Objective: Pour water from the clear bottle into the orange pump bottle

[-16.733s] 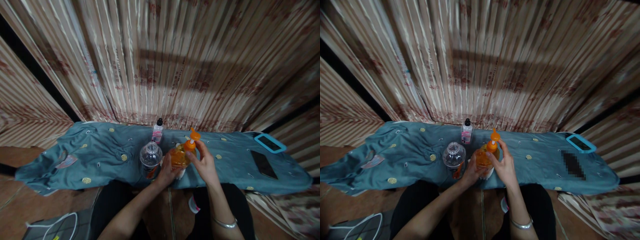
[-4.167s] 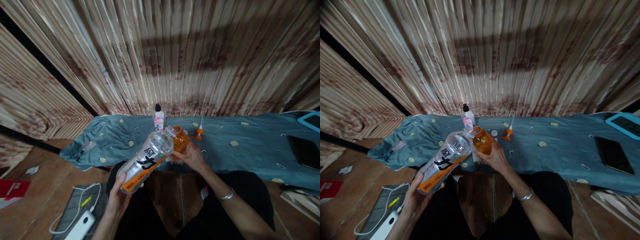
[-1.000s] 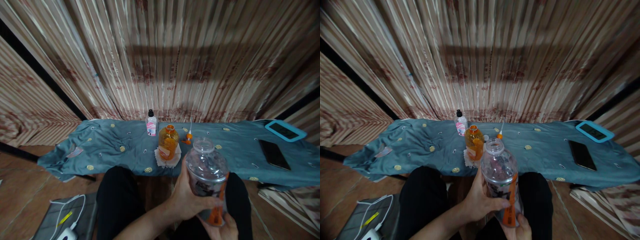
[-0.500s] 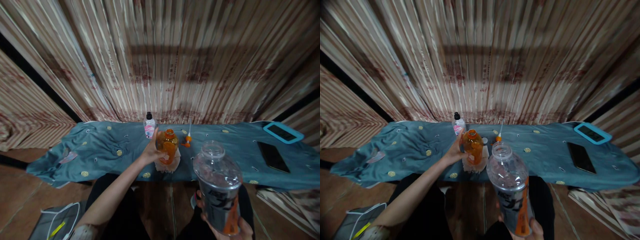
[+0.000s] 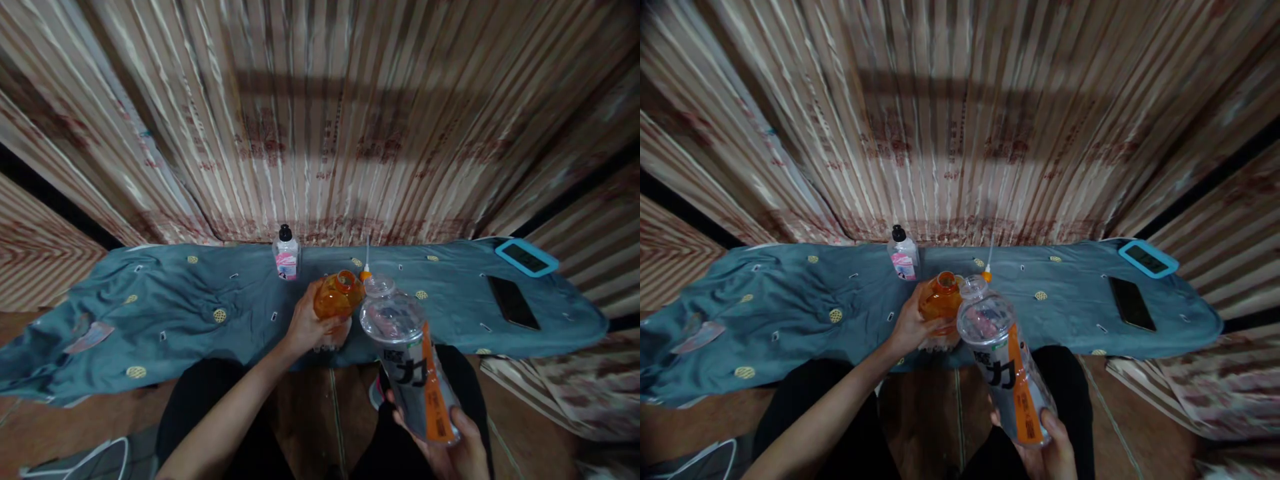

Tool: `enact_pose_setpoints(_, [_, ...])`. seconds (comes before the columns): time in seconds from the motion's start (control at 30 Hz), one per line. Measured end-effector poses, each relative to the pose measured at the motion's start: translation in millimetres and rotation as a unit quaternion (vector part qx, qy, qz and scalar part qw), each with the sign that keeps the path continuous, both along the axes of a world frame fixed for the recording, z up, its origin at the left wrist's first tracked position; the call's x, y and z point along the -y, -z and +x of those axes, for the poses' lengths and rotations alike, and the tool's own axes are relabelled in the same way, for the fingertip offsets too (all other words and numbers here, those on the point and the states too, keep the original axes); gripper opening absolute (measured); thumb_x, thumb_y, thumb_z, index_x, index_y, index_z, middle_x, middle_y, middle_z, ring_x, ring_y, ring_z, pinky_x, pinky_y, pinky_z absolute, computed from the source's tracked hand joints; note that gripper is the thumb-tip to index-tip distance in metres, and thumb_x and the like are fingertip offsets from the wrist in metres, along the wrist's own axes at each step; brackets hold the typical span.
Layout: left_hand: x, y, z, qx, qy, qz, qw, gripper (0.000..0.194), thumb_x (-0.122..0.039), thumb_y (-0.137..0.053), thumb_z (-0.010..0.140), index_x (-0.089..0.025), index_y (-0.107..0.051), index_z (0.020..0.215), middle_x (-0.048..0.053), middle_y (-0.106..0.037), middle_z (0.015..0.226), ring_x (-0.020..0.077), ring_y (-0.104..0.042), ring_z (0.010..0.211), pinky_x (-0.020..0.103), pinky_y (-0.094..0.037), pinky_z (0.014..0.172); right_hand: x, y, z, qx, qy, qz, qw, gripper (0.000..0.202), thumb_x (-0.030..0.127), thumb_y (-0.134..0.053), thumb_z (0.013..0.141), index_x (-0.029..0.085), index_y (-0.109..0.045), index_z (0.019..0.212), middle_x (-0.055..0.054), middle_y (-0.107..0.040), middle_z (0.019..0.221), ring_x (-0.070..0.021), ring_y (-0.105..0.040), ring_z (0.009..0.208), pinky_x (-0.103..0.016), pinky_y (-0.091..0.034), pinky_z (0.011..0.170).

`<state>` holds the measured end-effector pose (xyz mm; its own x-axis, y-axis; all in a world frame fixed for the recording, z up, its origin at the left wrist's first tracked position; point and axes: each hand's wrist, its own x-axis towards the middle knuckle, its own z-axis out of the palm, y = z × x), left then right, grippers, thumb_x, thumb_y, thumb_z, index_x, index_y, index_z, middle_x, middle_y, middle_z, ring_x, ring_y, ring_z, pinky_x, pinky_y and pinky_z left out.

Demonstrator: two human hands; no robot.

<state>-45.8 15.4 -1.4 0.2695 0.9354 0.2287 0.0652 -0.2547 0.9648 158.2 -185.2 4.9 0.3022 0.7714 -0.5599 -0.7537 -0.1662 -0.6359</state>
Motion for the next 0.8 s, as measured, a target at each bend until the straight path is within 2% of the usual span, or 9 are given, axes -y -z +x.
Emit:
enact_pose_setpoints(0.07, [1,-2.3,-3,-0.021,0.012,-0.021,0.999,0.071,-0.041,-0.092,0.071,-0.02,-0.056,0.129,0.009,-0.072,0.126,0.0307,-0.07,0.121,0.047,-0.055,0.109,-1,-1.2,-3,0.015,0.004,0.001,1.0,0.056,0.065,-0.093,0.055,0.032,-0.084,0.1,-0.013,-0.079,0.1,-0.0268,-0.078,0.086,-0.032,-0.063,0.078])
enact_pose_setpoints(0.2, [2,-5.2,-7,-0.039,0.016,-0.014,0.999,0.072,-0.046,-0.089,0.072,-0.021,-0.055,0.129,0.01,-0.072,0.127,0.032,-0.07,0.121,0.046,-0.056,0.107,-5,-4.1,-7,0.03,0.007,-0.004,1.0,0.053,0.065,-0.094,0.053,0.037,-0.083,0.097,-0.007,-0.079,0.1,-0.0268,-0.078,0.083,-0.035,-0.064,0.075])
enact_pose_setpoints(0.3, [2,-4.0,-9,-0.027,0.024,0.002,0.999,0.073,-0.049,-0.086,0.074,-0.019,-0.052,0.132,0.012,-0.071,0.128,0.0324,-0.069,0.122,0.046,-0.056,0.107,-8,-6.0,-8,0.041,0.003,-0.01,0.999,0.052,0.065,-0.094,0.052,0.031,-0.084,0.092,-0.009,-0.079,0.094,-0.0277,-0.077,0.079,-0.035,-0.064,0.071])
enact_pose_setpoints(0.37, [2,-2.6,-10,-0.025,0.028,0.013,0.999,0.073,-0.049,-0.083,0.076,-0.019,-0.051,0.134,0.013,-0.07,0.131,0.0329,-0.068,0.124,0.047,-0.055,0.109,-9,-7.2,-8,0.05,0.002,-0.014,0.999,0.053,0.064,-0.095,0.051,0.029,-0.084,0.089,-0.01,-0.079,0.091,-0.0278,-0.076,0.077,-0.035,-0.064,0.068])
enact_pose_setpoints(0.57, [3,1.3,-10,-0.034,0.023,0.005,0.999,0.071,-0.049,-0.084,0.078,-0.02,-0.051,0.134,0.013,-0.068,0.132,0.0345,-0.067,0.129,0.048,-0.054,0.112,-7,-14.1,-6,0.081,0.01,-0.023,0.996,0.055,0.063,-0.094,0.054,0.034,-0.083,0.099,-0.01,-0.079,0.099,-0.027,-0.077,0.082,-0.033,-0.063,0.07])
enact_pose_setpoints(0.8, [5,3.3,-9,-0.053,0.02,0.005,0.998,0.075,-0.045,-0.087,0.076,-0.02,-0.052,0.138,0.014,-0.067,0.135,0.035,-0.066,0.131,0.052,-0.051,0.116,-4,-27.5,-5,0.105,0.014,-0.041,0.994,0.057,0.066,-0.094,0.052,0.032,-0.084,0.096,-0.01,-0.079,0.096,-0.0276,-0.077,0.083,-0.034,-0.064,0.074])
